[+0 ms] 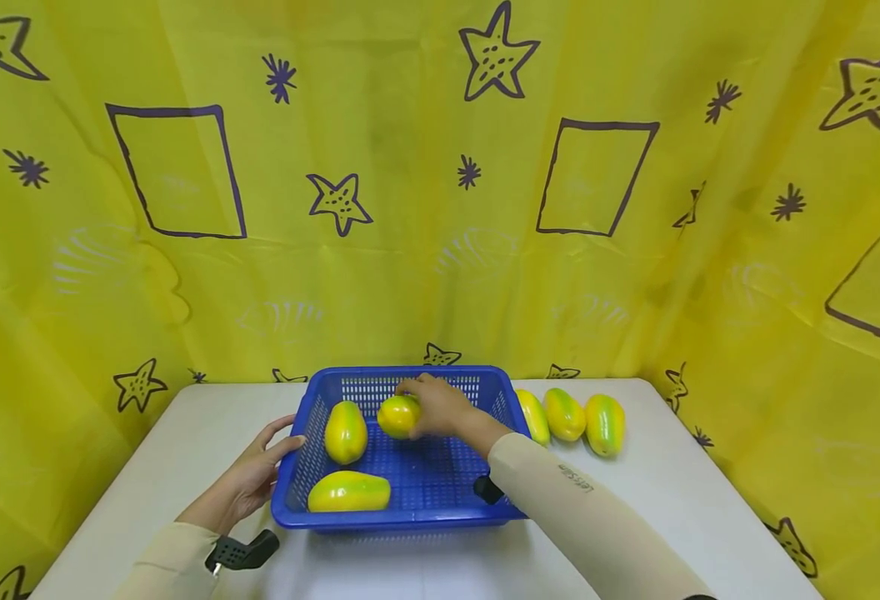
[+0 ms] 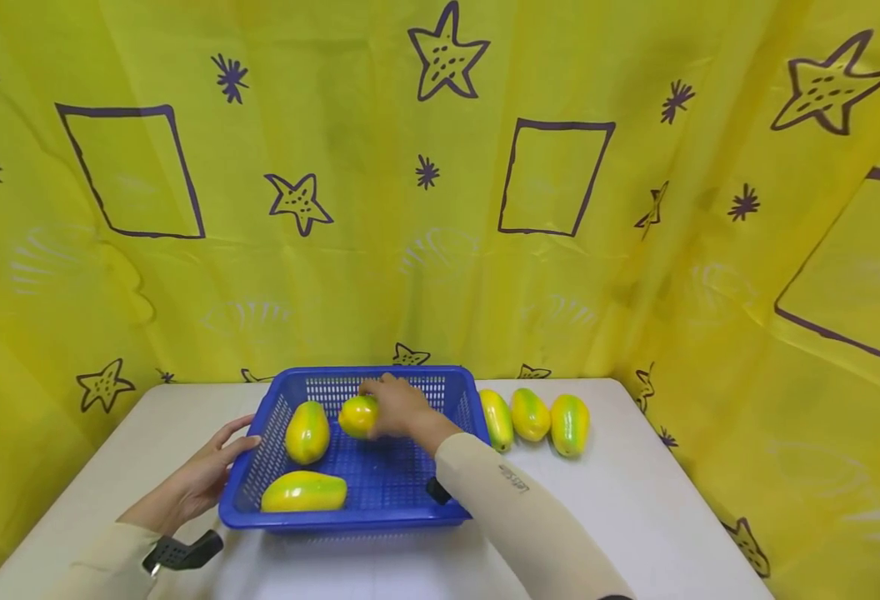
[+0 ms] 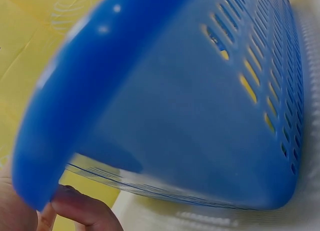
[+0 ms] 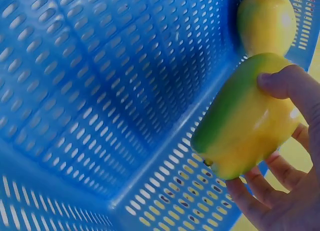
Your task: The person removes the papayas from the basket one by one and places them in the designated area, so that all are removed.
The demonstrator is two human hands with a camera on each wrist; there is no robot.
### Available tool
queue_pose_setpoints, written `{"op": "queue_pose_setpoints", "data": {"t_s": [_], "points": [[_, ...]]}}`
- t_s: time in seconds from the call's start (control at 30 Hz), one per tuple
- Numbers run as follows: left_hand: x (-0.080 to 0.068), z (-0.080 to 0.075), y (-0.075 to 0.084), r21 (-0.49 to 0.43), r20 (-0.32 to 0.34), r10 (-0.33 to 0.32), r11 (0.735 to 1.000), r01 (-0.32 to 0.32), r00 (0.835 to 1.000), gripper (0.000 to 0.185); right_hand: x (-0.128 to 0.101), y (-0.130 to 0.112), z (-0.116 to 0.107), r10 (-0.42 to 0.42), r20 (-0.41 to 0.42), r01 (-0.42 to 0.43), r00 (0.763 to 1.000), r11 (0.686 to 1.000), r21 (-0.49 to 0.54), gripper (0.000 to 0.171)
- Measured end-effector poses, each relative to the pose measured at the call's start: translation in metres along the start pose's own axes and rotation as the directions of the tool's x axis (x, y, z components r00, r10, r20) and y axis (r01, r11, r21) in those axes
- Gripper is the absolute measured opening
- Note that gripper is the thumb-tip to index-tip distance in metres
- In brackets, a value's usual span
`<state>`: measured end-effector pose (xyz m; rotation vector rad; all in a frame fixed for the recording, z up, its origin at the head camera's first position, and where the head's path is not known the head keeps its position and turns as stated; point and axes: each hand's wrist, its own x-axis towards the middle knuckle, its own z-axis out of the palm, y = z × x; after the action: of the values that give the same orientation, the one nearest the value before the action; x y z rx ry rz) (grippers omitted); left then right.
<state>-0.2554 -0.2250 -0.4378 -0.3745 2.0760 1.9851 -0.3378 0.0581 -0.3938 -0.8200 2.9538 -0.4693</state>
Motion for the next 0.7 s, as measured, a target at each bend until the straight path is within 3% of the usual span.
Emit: {"op": "queue_pose_setpoints", "data": {"t_s": [0.27, 0.7], "points": [[0.002, 0.001, -0.001, 0.001, 0.016, 0.011, 1.000, -0.011, 1.000, 0.073, -0.012, 0.000, -0.015, -0.009, 0.006, 0.009, 1.000, 1.000, -0.023, 0.067], [0.003, -0.001, 0.000, 0.000, 0.013, 0.001, 1.000, -0.001, 1.000, 0.073, -0.030, 0.004, -0.032, -0.043, -0.015, 0.044, 0.999, 0.998, 0.042, 0.066]]}}
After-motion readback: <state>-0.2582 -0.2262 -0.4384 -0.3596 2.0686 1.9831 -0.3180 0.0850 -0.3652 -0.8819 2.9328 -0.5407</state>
